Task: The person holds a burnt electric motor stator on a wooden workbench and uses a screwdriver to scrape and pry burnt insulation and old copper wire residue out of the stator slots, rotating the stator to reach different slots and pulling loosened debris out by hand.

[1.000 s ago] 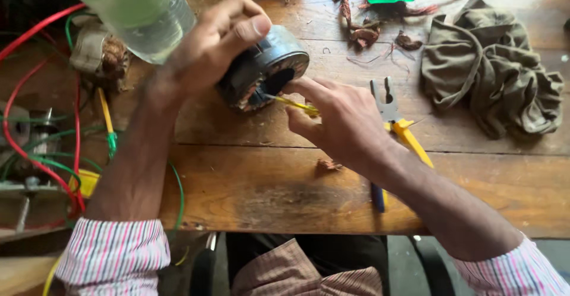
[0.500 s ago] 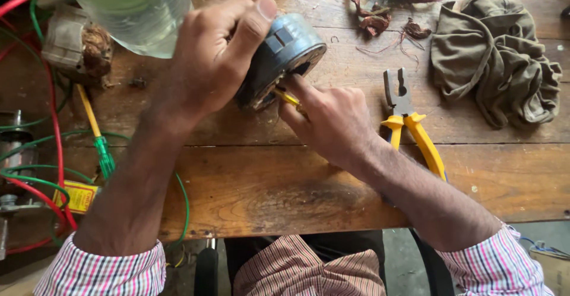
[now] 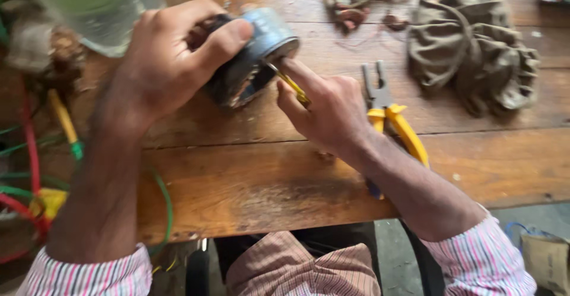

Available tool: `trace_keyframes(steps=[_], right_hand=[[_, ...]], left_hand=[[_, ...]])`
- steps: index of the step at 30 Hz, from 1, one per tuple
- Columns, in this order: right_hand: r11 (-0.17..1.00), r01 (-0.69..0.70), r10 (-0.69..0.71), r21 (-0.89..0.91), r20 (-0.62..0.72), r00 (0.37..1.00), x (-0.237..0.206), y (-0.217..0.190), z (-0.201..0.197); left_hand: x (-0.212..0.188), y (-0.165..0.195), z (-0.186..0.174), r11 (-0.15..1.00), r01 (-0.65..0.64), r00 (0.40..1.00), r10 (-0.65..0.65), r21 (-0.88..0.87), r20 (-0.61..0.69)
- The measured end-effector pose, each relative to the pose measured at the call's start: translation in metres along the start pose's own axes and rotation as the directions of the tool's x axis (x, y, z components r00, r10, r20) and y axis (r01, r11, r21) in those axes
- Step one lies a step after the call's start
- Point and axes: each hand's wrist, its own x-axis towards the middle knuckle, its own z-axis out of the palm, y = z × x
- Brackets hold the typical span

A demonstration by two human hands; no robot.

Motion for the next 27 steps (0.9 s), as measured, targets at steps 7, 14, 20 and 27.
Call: trace_keyframes(steps=[7, 14, 20, 27], right_hand=[[0.935, -0.107, 0.134, 0.337, -0.059, 0.989, 0.000, -0.007, -0.011], [0.616, -0.282, 0.418, 0.736, -0.002, 0.908, 0.013, -0.006, -0.019], [0.978, 0.157, -0.131, 0.134, -0.186, 0.974, 0.004, -0.008, -0.023], [0.985, 0.159, -0.145, 0.063, -0.179, 0.973, 0.010, 0.014, -0.008]], left_hand=[[-0.009, 0.018, 0.012, 0.950, 0.113, 0.989, -0.078, 0.291, -0.129], [-0.014, 0.019, 0.016, 0.966, 0.193, 0.968, -0.159, 0.174, -0.193], [-0.015, 0.024, 0.015, 0.962, 0.214, 0.965, -0.181, 0.170, -0.188], [-0.018, 0.030, 0.023, 0.992, 0.123, 0.983, -0.125, -0.027, -0.136]])
